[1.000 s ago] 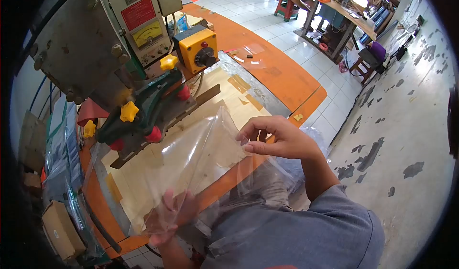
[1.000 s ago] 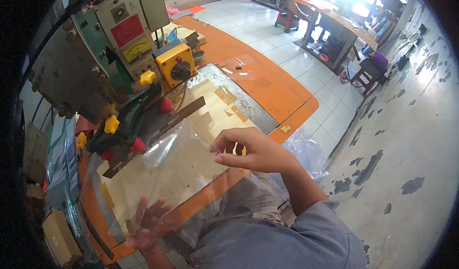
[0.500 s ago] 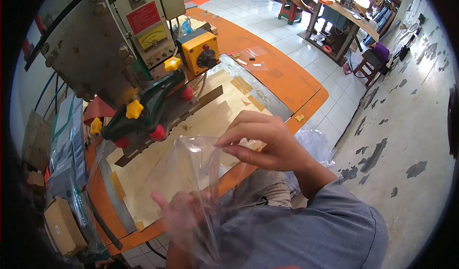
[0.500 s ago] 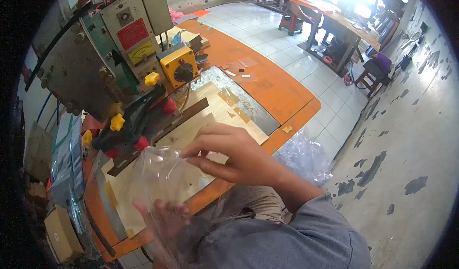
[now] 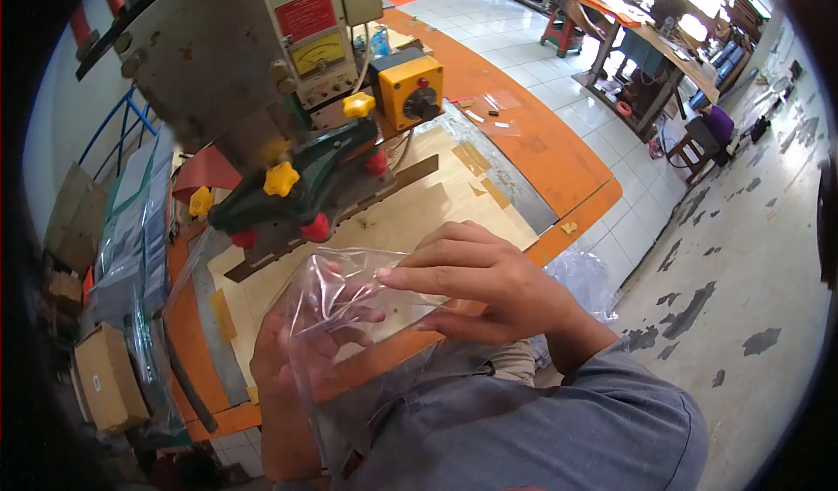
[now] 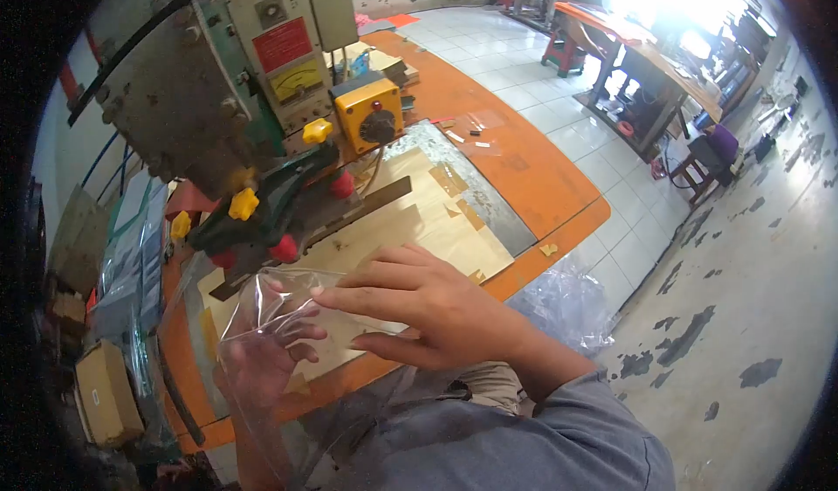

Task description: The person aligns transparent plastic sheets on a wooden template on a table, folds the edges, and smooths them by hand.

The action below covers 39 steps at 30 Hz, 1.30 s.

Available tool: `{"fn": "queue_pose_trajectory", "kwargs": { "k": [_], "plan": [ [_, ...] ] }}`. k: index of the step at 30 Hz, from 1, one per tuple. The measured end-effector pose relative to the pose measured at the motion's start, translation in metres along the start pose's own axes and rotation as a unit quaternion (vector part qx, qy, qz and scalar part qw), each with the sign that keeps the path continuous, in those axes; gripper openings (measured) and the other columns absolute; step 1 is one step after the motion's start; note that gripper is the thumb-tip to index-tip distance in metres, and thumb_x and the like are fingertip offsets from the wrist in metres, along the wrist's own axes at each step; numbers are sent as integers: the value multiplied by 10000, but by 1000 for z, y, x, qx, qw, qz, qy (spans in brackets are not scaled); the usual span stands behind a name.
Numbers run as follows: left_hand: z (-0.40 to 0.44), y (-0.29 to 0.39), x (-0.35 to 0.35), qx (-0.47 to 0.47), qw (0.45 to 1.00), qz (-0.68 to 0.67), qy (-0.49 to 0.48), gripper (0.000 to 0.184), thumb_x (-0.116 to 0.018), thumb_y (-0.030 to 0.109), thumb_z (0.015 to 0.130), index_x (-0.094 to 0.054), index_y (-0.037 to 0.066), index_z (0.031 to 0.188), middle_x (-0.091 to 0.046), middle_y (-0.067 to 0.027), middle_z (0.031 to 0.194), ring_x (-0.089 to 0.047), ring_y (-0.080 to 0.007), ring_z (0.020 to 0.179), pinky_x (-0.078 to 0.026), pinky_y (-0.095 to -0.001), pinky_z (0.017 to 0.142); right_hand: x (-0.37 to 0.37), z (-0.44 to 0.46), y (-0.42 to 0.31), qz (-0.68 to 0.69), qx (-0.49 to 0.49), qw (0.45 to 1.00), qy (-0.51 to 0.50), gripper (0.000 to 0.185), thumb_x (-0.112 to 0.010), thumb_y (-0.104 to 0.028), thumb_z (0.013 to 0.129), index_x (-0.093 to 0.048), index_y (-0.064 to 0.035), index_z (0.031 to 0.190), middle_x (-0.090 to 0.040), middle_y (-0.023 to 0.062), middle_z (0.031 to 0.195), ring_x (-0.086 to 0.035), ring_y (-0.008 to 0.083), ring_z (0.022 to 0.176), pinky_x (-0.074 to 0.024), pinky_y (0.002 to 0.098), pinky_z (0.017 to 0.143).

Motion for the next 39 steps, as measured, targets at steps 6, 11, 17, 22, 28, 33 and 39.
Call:
{"fn": "queue_pose_trajectory", "kwargs": {
  "k": [6, 11, 17, 22, 28, 33, 39],
  "plan": [
    [-9, 9, 9, -25, 995, 62, 70, 708, -616, 364, 1039, -411, -98, 1535, -532, -414, 1421, -657, -545, 1179, -627, -437, 780, 8, -6, 6, 7, -41, 999, -16, 598, -857, -189, 820, -680, 9, 1356, -721, 160, 1227, -677, 329, 1073, -527, 409, 928],
    [-15, 8, 32, -48, 994, 8, 99, 765, -604, 327, 1029, -308, -148, 1551, -632, -403, 1248, -720, -513, 1007, -645, -441, 704, 7, -21, 17, -4, -82, 997, -16, 593, -880, -241, 783, -710, -52, 1318, -712, 144, 1232, -681, 321, 1085, -538, 406, 919],
    [-34, 5, 56, -146, 971, -170, 86, 741, -524, 280, 1063, -206, -134, 1589, -722, -312, 1157, -764, -416, 915, -626, -473, 728, 11, -42, 34, -17, -162, 985, 52, 710, -918, -344, 734, -676, -30, 1324, -713, 140, 1235, -684, 283, 1106, -531, 381, 888],
    [-45, 9, 62, -232, 947, -222, 34, 703, -527, 246, 1059, -225, -30, 1630, -639, -143, 1414, -748, -352, 950, -584, -444, 827, 6, -63, 47, 80, -267, 945, 173, 592, -930, -356, 758, -652, -32, 1168, -704, 85, 1166, -683, 210, 1065, -517, 328, 828],
    [-51, 21, 59, -269, 937, -223, 11, 669, -448, 207, 1083, -170, 25, 1664, -767, -48, 1155, -716, -221, 827, -491, -382, 750, -6, -76, 52, 75, -324, 943, 1, 362, -888, -285, 833, -677, -26, 973, -705, 57, 840, -705, 149, 780, -498, 291, 668],
    [-54, 22, 58, -270, 944, -183, 41, 670, -452, 173, 1075, -165, 17, 1661, -783, -37, 1067, -707, -208, 778, -486, -380, 733, -15, -71, 36, 189, -321, 925, 73, 127, -759, -107, 928, -700, -3, 886, -688, 62, 802, -660, 134, 742, -494, 288, 658],
    [-58, 33, 62, -260, 955, -114, 87, 670, -535, 206, 1057, -276, -164, 1552, -763, -206, 921, -698, -272, 619, -497, -338, 656, 31, -79, 51, 162, -304, 923, 171, 131, -637, -73, 999, -649, 15, 903, -648, 63, 888, -606, 125, 777, -482, 274, 718]
  ]
}}
Point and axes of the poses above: each hand's wrist, its own z-axis towards the middle knuckle, its own x-axis out of the back of the hand, y = z × x, the point moved 6 cm from there along z, towards the middle knuckle
